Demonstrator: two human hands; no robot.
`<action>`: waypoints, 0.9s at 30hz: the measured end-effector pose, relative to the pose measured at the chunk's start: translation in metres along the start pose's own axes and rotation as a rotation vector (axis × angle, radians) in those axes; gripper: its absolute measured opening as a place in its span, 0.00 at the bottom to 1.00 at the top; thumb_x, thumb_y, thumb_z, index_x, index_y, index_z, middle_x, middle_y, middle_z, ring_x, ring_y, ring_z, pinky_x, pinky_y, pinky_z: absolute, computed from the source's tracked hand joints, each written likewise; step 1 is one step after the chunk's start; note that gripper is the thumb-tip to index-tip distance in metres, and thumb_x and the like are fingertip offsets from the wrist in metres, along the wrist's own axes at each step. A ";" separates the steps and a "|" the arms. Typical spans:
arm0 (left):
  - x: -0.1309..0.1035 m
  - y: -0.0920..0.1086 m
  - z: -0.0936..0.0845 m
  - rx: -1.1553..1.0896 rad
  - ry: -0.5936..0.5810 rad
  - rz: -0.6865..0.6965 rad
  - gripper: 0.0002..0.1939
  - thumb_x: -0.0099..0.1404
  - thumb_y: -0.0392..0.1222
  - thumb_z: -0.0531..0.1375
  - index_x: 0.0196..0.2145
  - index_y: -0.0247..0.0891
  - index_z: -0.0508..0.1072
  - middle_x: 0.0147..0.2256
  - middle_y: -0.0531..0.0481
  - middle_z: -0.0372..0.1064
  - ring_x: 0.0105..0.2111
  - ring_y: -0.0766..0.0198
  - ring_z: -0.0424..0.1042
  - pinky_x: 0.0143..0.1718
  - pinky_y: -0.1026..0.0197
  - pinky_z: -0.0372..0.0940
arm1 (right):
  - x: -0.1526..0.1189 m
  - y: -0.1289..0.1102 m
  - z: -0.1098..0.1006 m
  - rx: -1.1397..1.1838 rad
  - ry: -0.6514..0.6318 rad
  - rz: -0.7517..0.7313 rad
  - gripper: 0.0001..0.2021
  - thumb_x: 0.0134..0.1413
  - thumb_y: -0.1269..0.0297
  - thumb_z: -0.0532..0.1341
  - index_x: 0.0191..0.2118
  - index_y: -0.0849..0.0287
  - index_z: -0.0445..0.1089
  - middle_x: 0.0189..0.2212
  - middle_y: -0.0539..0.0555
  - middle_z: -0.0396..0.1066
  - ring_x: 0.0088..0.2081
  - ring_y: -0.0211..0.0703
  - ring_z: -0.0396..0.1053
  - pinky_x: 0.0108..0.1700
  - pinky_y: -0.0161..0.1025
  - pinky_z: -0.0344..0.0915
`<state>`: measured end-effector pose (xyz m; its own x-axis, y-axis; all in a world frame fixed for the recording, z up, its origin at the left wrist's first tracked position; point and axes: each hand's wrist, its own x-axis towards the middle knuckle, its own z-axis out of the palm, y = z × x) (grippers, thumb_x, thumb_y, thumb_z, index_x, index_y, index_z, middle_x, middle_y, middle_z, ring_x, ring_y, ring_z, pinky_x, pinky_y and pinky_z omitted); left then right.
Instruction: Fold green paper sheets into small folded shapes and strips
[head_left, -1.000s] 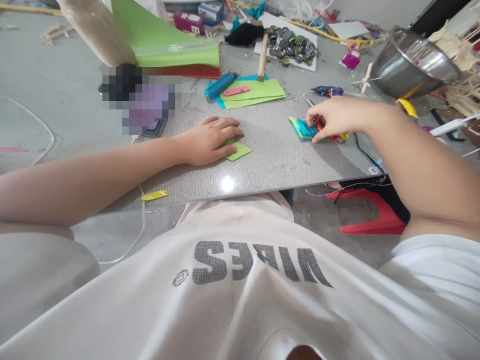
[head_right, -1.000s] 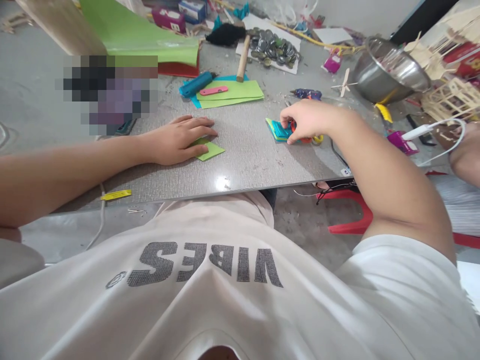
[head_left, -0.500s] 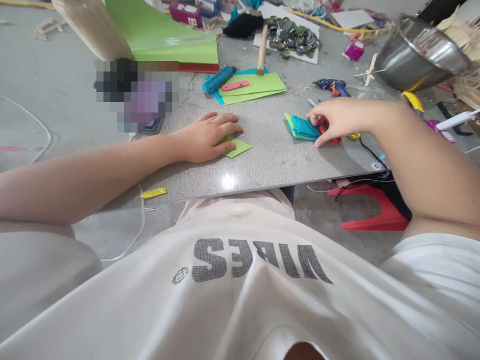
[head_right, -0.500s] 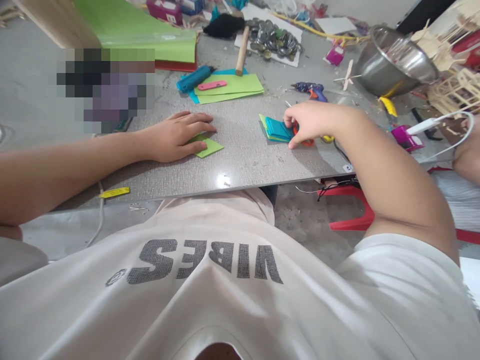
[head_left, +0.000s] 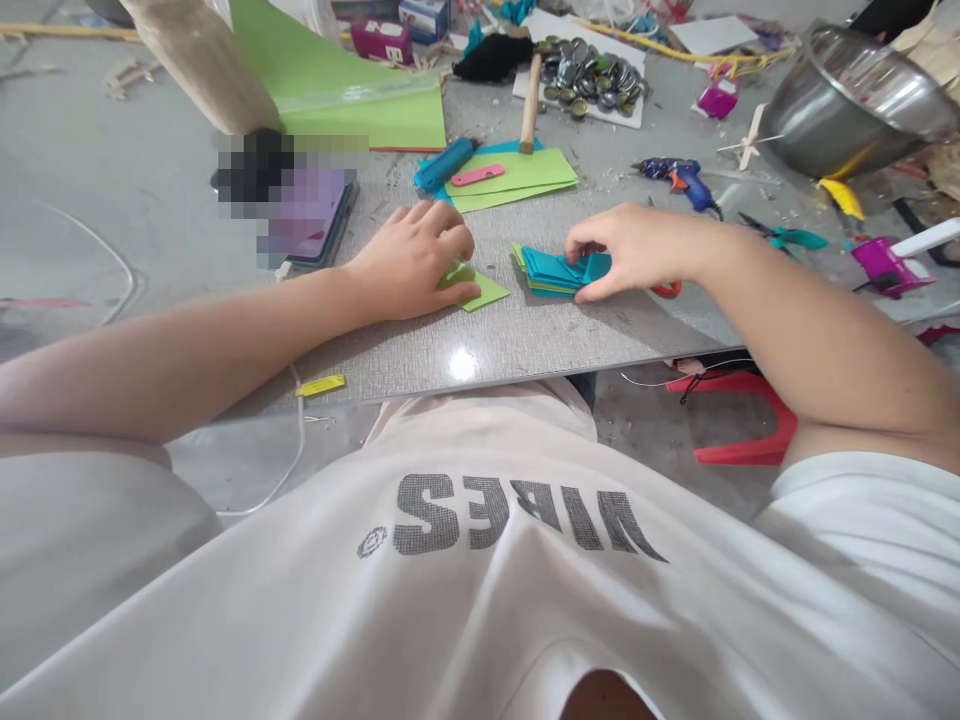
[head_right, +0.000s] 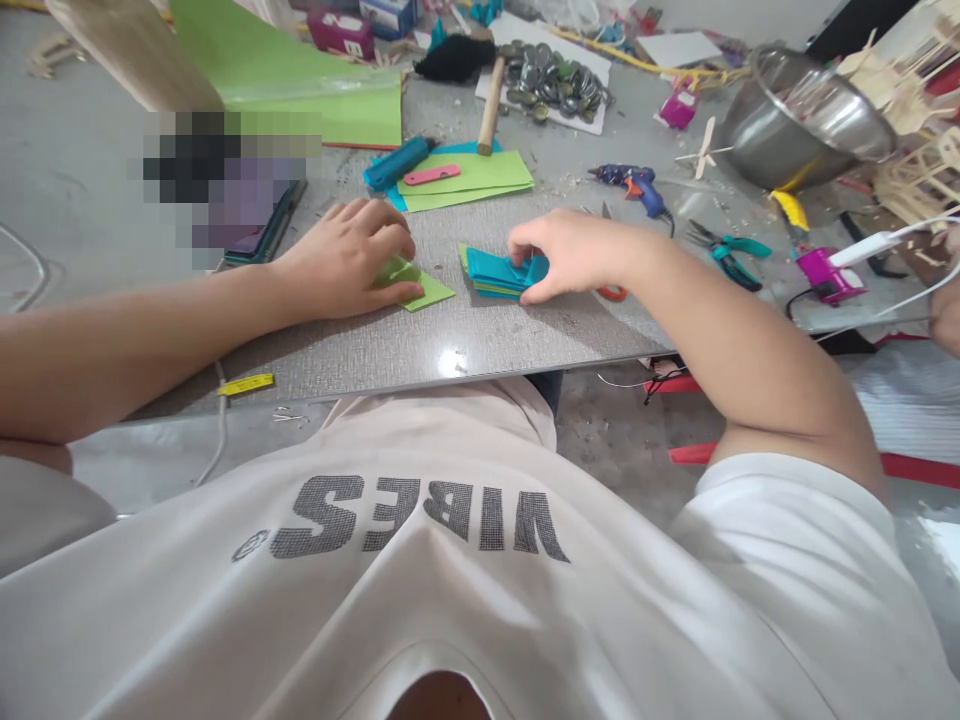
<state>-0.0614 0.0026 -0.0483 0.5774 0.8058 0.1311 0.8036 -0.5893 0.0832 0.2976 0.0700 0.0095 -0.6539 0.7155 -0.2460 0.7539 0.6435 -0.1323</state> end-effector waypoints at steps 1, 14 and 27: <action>-0.003 0.009 -0.007 0.070 -0.008 -0.031 0.30 0.88 0.66 0.57 0.64 0.41 0.85 0.72 0.31 0.77 0.67 0.33 0.75 0.69 0.28 0.73 | 0.004 -0.005 0.002 -0.010 0.011 -0.017 0.24 0.62 0.38 0.83 0.56 0.45 0.87 0.54 0.56 0.89 0.54 0.66 0.83 0.53 0.54 0.73; -0.085 0.096 -0.032 0.355 0.146 0.591 0.18 0.82 0.24 0.61 0.35 0.40 0.83 0.28 0.49 0.79 0.26 0.58 0.77 0.29 0.53 0.64 | 0.010 -0.050 0.030 0.024 0.188 -0.065 0.20 0.70 0.42 0.80 0.57 0.47 0.87 0.57 0.55 0.86 0.55 0.62 0.80 0.53 0.49 0.65; -0.008 0.032 0.015 0.028 -0.046 0.065 0.35 0.91 0.47 0.49 0.84 0.28 0.72 0.80 0.24 0.75 0.76 0.30 0.79 0.73 0.30 0.77 | -0.003 -0.087 0.048 0.140 0.287 -0.015 0.22 0.65 0.43 0.82 0.51 0.52 0.83 0.48 0.57 0.85 0.50 0.60 0.79 0.47 0.48 0.62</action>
<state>-0.0381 -0.0218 -0.0617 0.6338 0.7683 0.0895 0.7678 -0.6389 0.0481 0.2372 -0.0010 -0.0244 -0.6410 0.7667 0.0355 0.7325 0.6249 -0.2699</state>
